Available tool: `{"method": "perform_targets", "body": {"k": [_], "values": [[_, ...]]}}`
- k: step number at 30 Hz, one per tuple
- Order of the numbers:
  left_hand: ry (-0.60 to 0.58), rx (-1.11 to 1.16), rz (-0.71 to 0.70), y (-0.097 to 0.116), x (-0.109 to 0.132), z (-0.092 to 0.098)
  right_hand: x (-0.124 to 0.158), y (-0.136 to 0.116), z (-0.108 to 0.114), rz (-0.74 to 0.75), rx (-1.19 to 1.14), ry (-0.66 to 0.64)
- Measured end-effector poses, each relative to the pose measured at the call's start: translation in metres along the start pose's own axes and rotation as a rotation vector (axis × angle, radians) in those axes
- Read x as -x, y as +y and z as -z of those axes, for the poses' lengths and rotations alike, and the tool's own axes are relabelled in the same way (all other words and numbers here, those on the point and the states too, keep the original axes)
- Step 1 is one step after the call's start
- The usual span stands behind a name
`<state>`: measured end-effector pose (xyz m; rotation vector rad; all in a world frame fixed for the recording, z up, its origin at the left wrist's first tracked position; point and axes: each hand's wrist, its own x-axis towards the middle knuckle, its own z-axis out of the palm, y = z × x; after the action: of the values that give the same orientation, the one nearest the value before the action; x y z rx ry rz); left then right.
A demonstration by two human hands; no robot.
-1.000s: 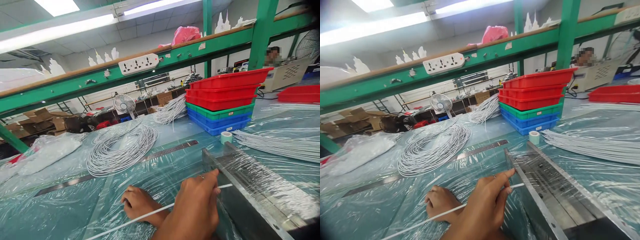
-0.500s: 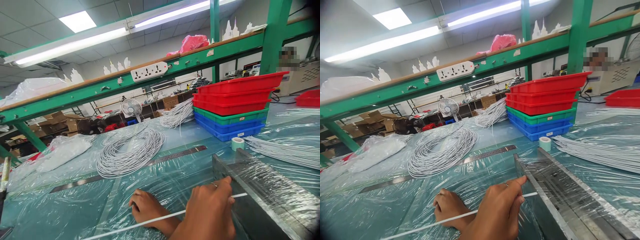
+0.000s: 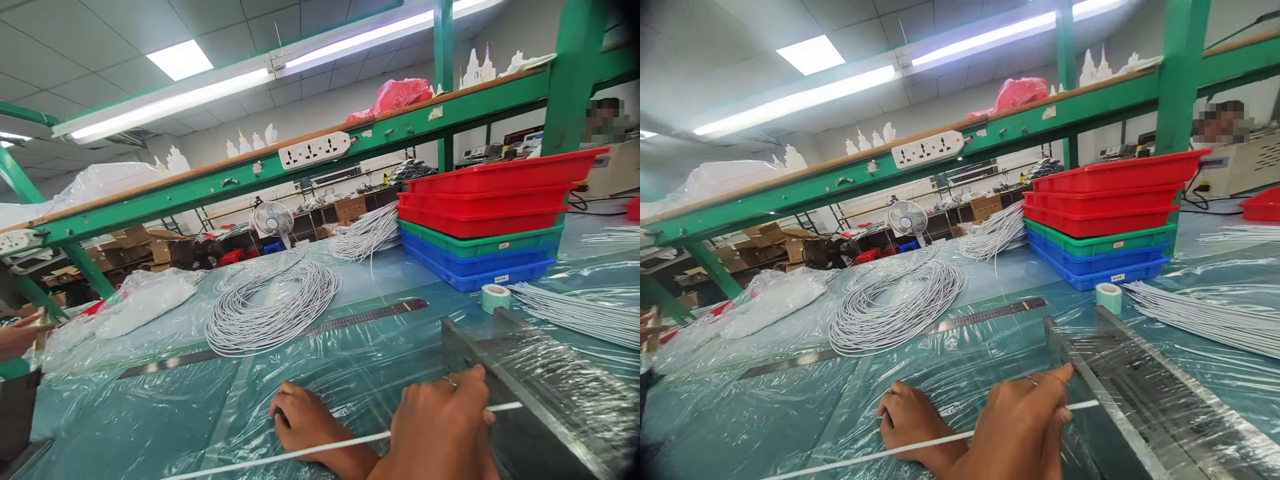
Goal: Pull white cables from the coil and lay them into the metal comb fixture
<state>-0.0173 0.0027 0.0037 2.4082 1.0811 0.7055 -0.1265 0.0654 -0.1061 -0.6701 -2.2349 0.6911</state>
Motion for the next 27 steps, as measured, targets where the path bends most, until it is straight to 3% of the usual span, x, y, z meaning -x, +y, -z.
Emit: {"method": "perform_targets", "body": {"k": [8,19,27], "values": [[-0.013,-0.061,-0.085,-0.010,-0.007,-0.013,0.000,-0.005,0.001,-0.047,0.010,-0.042],[0.045,-0.102,-0.070,-0.004,-0.003,-0.010,-0.002,-0.008,0.003,-0.081,0.025,-0.087],[0.020,-0.119,-0.131,0.005,0.000,-0.004,0.001,-0.007,0.002,-0.063,0.054,-0.060]]}}
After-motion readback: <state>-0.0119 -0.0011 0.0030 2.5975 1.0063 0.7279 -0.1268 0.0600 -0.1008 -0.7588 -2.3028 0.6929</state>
